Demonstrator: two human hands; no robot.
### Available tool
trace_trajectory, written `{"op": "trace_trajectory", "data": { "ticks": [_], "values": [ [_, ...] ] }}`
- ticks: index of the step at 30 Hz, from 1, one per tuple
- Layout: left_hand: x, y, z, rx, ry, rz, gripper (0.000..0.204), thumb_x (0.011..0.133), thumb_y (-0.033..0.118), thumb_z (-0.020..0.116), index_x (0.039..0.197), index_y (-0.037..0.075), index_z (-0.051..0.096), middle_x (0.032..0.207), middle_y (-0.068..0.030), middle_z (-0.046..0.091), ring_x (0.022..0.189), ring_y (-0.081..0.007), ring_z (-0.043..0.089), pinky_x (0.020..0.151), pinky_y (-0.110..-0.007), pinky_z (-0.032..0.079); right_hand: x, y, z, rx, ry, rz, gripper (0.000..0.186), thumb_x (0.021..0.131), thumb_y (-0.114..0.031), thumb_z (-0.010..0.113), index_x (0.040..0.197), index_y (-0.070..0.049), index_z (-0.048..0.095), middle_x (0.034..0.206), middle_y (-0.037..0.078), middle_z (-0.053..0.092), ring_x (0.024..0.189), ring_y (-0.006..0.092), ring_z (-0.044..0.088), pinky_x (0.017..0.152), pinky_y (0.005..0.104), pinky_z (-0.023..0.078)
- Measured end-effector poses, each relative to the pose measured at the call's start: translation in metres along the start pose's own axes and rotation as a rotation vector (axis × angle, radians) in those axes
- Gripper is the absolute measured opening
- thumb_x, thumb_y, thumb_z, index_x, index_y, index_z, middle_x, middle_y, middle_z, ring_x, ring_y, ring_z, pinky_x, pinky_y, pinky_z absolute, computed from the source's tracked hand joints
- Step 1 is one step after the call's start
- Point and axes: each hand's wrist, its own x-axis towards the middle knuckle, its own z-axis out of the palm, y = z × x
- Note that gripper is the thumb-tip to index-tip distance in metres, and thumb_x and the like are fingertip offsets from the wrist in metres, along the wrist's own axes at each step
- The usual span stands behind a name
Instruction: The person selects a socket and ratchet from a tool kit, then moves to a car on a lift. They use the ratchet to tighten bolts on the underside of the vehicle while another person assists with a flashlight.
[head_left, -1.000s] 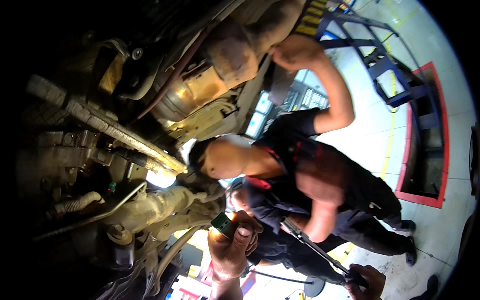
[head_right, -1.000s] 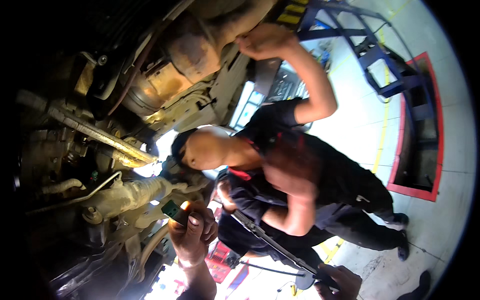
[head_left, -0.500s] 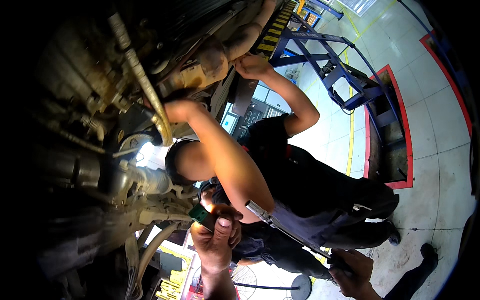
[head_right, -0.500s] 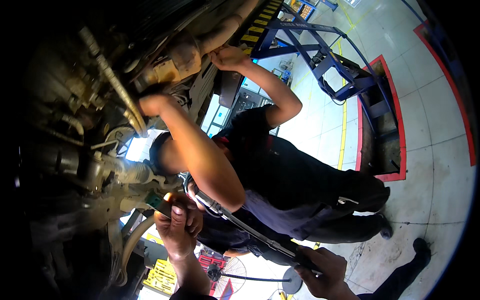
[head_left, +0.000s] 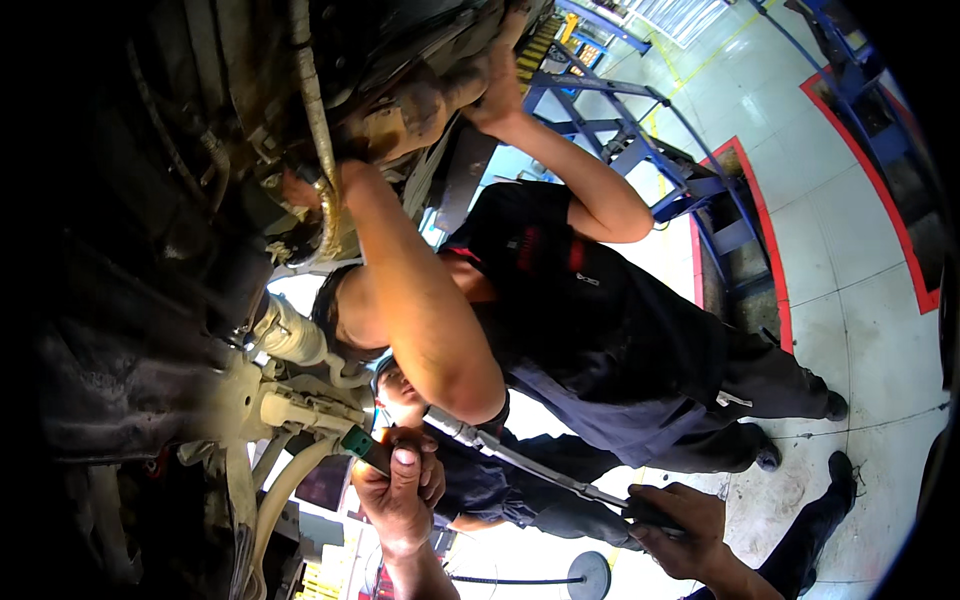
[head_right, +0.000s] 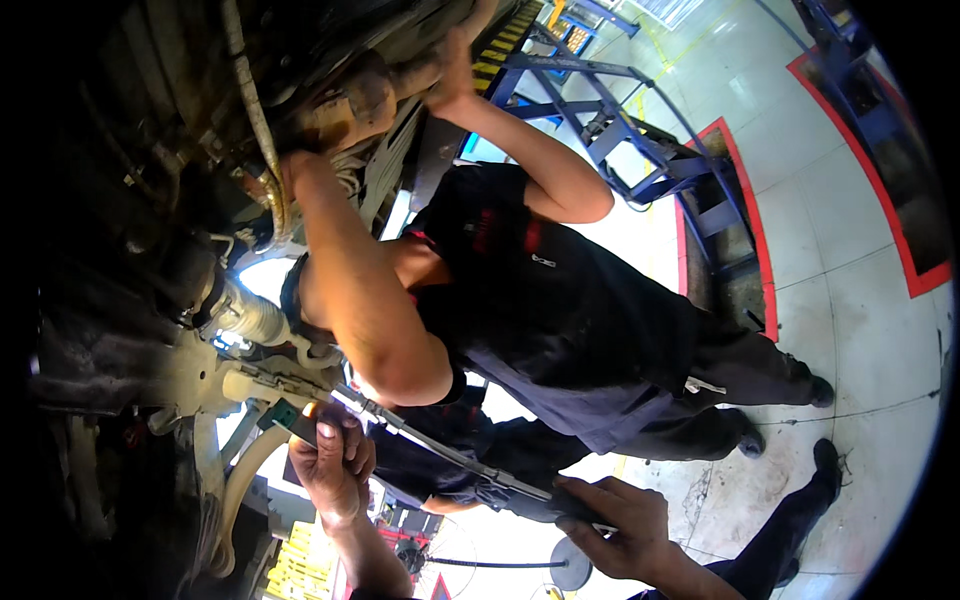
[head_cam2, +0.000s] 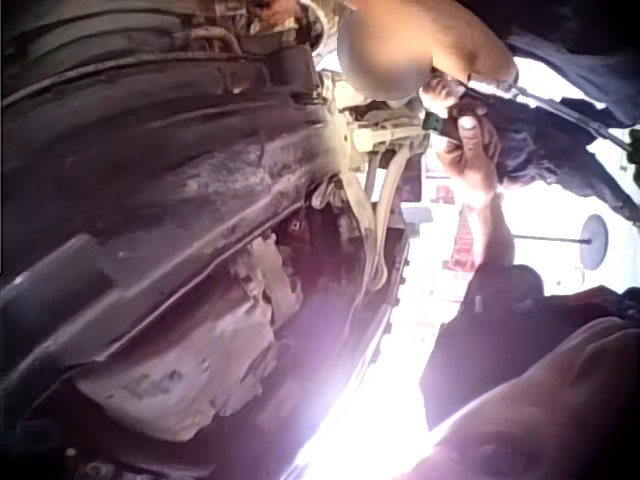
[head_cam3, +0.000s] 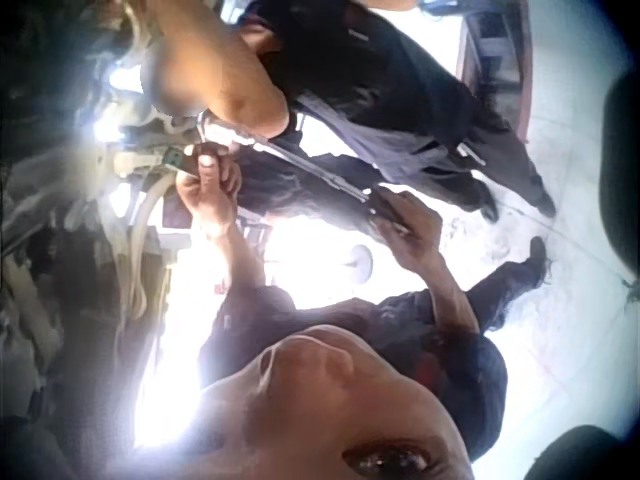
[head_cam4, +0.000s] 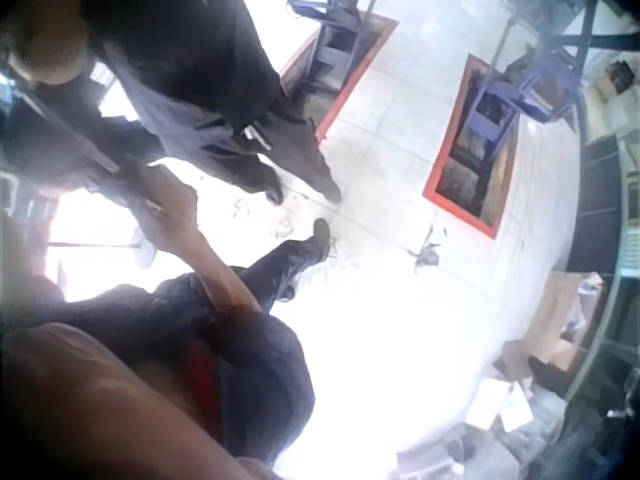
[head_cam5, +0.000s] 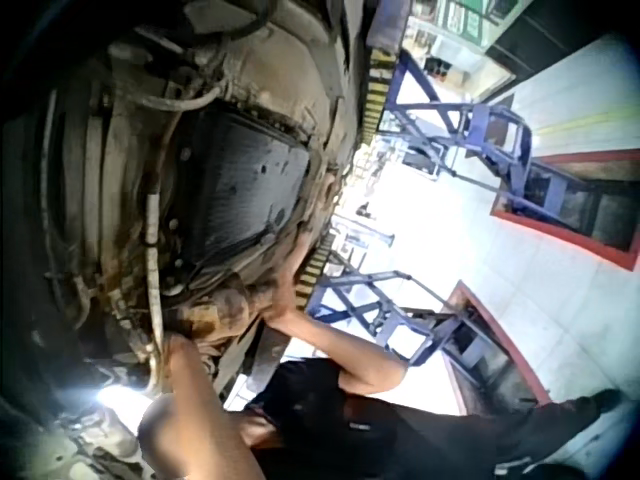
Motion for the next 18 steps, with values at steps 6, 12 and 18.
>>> {"op": "trace_trajectory", "data": {
  "ticks": [6, 12, 18],
  "values": [
    [-0.004, -0.001, 0.001, -0.002, -0.002, 0.017, 0.032, 0.101, 0.031, 0.061, 0.091, 0.001, 0.055, 0.062, 0.0023, 0.041, 0.044, -0.0036, 0.030, 0.037, -0.019, 0.022, -0.001, -0.006, -0.001, 0.017, 0.005, -0.023, 0.041, 0.085, -0.015, 0.074, 0.122, 0.001, 0.068, 0.080, 0.017, 0.070, 0.062, 0.0217, 0.069, 0.048, 0.0257, 0.048],
    [-0.006, -0.003, 0.001, -0.022, 0.008, 0.033, 0.032, 0.101, 0.032, 0.060, 0.093, 0.001, 0.056, 0.062, 0.0026, 0.040, 0.045, -0.0035, 0.031, 0.037, -0.019, 0.023, -0.003, -0.007, -0.004, 0.000, 0.006, -0.043, 0.042, 0.085, -0.013, 0.074, 0.123, 0.001, 0.067, 0.078, 0.015, 0.068, 0.061, 0.0198, 0.067, 0.048, 0.0260, 0.048],
    [-0.014, -0.004, -0.006, -0.073, 0.009, 0.008, 0.031, 0.102, 0.030, 0.058, 0.094, 0.000, 0.057, 0.061, 0.0024, 0.041, 0.045, -0.0040, 0.031, 0.037, -0.020, 0.023, -0.005, -0.014, 0.000, -0.036, -0.030, -0.032, 0.041, 0.083, -0.015, 0.076, 0.121, 0.000, 0.068, 0.076, 0.012, 0.067, 0.059, 0.0181, 0.066, 0.048, 0.0266, 0.047]
  ]
}}
